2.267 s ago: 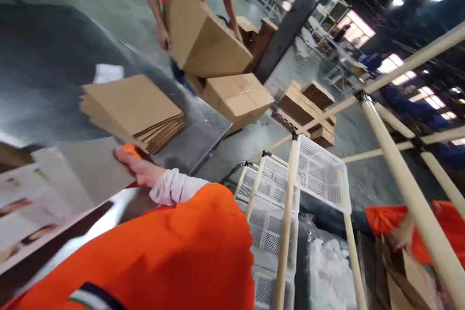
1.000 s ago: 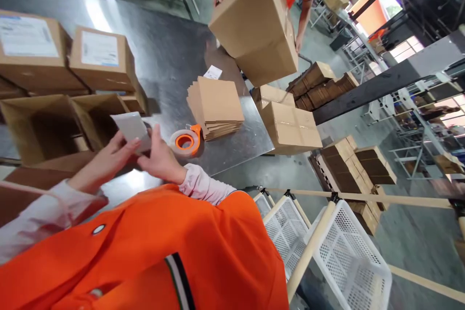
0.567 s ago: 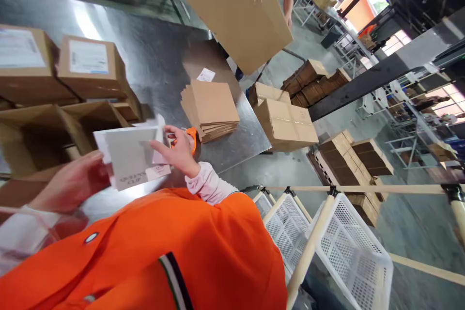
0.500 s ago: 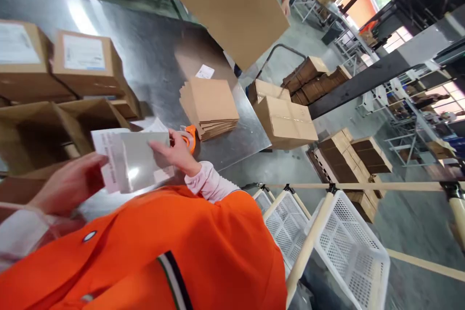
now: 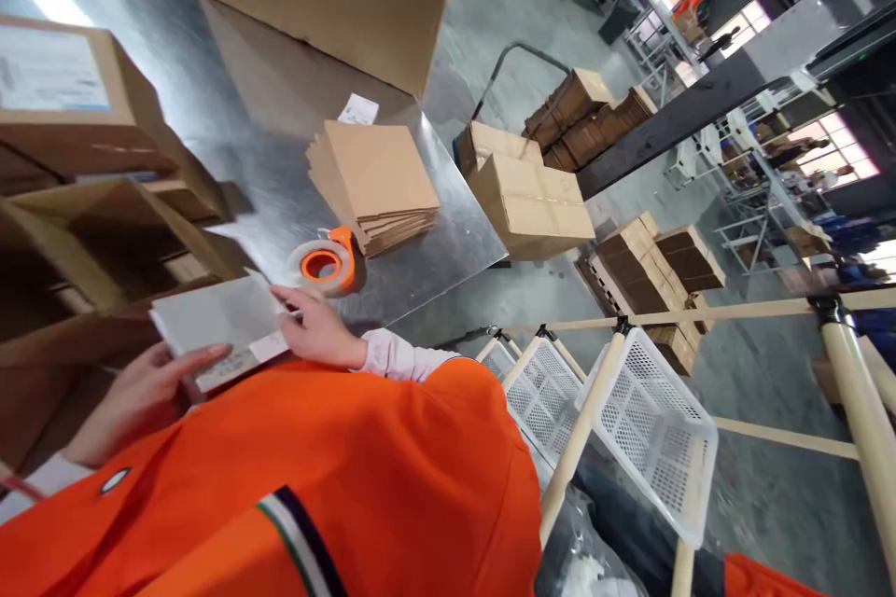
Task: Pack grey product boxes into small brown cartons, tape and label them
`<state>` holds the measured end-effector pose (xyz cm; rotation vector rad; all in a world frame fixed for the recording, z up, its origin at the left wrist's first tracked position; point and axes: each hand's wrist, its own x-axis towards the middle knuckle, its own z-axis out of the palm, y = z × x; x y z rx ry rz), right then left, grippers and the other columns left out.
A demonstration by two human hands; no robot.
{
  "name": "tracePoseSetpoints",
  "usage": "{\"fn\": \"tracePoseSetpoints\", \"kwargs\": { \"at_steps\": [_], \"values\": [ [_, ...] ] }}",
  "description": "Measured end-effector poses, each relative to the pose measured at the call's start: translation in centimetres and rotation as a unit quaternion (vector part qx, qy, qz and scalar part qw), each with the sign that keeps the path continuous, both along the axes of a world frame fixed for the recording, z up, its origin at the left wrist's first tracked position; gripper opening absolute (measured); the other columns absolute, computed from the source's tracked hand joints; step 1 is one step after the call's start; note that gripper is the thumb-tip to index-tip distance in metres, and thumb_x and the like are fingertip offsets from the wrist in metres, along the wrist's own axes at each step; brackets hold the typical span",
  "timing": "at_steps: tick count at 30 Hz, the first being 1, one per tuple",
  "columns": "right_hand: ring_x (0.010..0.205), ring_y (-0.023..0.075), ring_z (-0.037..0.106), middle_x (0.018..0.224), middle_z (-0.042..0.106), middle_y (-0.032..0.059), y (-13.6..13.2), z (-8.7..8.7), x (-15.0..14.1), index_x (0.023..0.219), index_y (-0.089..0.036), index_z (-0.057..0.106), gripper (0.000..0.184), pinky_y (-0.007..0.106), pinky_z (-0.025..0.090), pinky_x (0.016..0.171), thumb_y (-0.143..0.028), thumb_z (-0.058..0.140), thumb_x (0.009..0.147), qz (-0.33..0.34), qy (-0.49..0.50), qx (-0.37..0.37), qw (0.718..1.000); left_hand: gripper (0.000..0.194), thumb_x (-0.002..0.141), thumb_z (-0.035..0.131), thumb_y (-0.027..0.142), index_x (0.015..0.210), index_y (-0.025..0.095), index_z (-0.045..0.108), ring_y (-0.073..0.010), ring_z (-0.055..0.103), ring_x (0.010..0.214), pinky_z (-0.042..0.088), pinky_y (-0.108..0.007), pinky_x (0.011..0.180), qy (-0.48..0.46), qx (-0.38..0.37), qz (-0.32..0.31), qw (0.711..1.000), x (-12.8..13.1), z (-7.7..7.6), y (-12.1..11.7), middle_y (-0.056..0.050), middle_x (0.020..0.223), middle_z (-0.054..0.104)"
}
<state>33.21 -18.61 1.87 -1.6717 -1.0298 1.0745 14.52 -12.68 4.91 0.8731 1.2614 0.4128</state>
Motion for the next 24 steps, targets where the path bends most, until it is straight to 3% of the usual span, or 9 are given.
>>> {"fn": "tracePoseSetpoints", "kwargs": {
  "at_steps": [3,6,8,11,13,15,18,21,24],
  "values": [
    [0.126,0.0235,0.070,0.134,0.076,0.0102,-0.1,1.1,0.4,0.137,-0.021,0.076,0.041,0.041,0.055,0.119,-0.022,0.068,0.097,0.006,0.027,0.005,1.000,0.059,0.037,0.096,0.029,0.087,0.021,0.067,-0.0245,0.070,0.075,0.060,-0.027,0.061,-0.032,-0.009,0.043,0.999,0.3,0.6,0.3,0.000,0.072,0.068],
    [0.105,0.0203,0.074,0.119,0.079,0.0079,0.5,1.8,1.0,0.134,-0.020,0.077,0.038,0.040,0.061,0.109,-0.035,0.066,0.101,0.038,0.105,-0.018,0.994,0.072,0.031,0.095,0.020,0.099,0.019,0.070,-0.0285,0.074,0.087,0.064,-0.029,0.067,-0.038,-0.037,0.058,0.997,0.3,1.4,0.7,-0.003,0.086,0.078],
    [0.099,0.0181,0.073,0.116,0.078,0.0066,1.1,1.9,1.5,0.133,-0.021,0.077,0.040,0.038,0.062,0.107,-0.037,0.073,0.097,0.021,0.126,-0.017,0.992,0.078,0.030,0.094,0.019,0.104,0.018,0.070,-0.0308,0.076,0.092,0.066,-0.030,0.070,-0.045,-0.054,0.070,0.995,-0.1,1.8,0.9,-0.005,0.094,0.081],
    [0.106,0.0177,0.071,0.135,0.070,0.0080,2.1,1.7,2.2,0.145,-0.024,0.070,0.075,0.035,0.062,0.109,-0.034,0.096,0.075,-0.057,0.137,-0.011,0.989,0.078,0.032,0.094,0.024,0.107,0.018,0.070,-0.0342,0.076,0.099,0.066,-0.030,0.068,-0.046,-0.053,0.082,0.994,-0.9,1.8,1.1,-0.007,0.097,0.082],
    [0.115,0.0193,0.071,0.143,0.066,0.0090,2.6,1.3,2.4,0.150,-0.024,0.065,0.093,0.035,0.061,0.109,-0.033,0.102,0.066,-0.054,0.195,-0.033,0.979,0.080,0.034,0.094,0.027,0.110,0.018,0.069,-0.0359,0.076,0.104,0.066,-0.029,0.069,-0.046,-0.047,0.082,0.994,-1.2,1.2,1.0,-0.008,0.099,0.081],
    [0.117,0.0207,0.072,0.137,0.070,0.0074,2.9,0.9,2.1,0.144,-0.023,0.066,0.083,0.035,0.063,0.106,-0.036,0.100,0.069,0.016,0.295,-0.067,0.953,0.083,0.036,0.094,0.031,0.114,0.018,0.068,-0.0370,0.075,0.109,0.066,-0.030,0.073,-0.051,-0.043,0.082,0.994,-1.5,0.4,0.8,-0.009,0.103,0.081],
    [0.103,0.0192,0.075,0.115,0.078,0.0031,2.9,0.3,1.1,0.122,-0.021,0.071,0.049,0.031,0.064,0.094,-0.036,0.092,0.081,0.084,0.396,-0.094,0.909,0.086,0.044,0.095,0.038,0.122,0.020,0.065,-0.0373,0.071,0.123,0.064,-0.030,0.082,-0.029,0.001,0.066,0.997,-1.7,-0.9,0.2,-0.010,0.120,0.078],
    [0.084,0.0138,0.070,0.099,0.077,-0.0003,2.4,-0.1,0.1,0.108,-0.019,0.070,0.030,0.024,0.061,0.079,-0.019,0.086,0.084,0.029,0.399,-0.107,0.910,0.090,0.051,0.096,0.046,0.129,0.021,0.060,-0.0379,0.064,0.136,0.062,-0.032,0.091,0.021,0.063,0.010,0.998,-2.2,-1.8,-0.3,-0.012,0.138,0.071],
    [0.080,0.0135,0.069,0.096,0.077,-0.0001,1.9,-0.4,-0.4,0.105,-0.018,0.070,0.025,0.024,0.061,0.075,-0.017,0.084,0.085,-0.003,0.396,-0.123,0.910,0.093,0.048,0.098,0.057,0.123,0.018,0.062,-0.0401,0.062,0.136,0.061,-0.033,0.094,0.023,0.061,-0.030,0.997,-2.7,-2.0,-0.2,-0.016,0.138,0.070]
  ]
}}
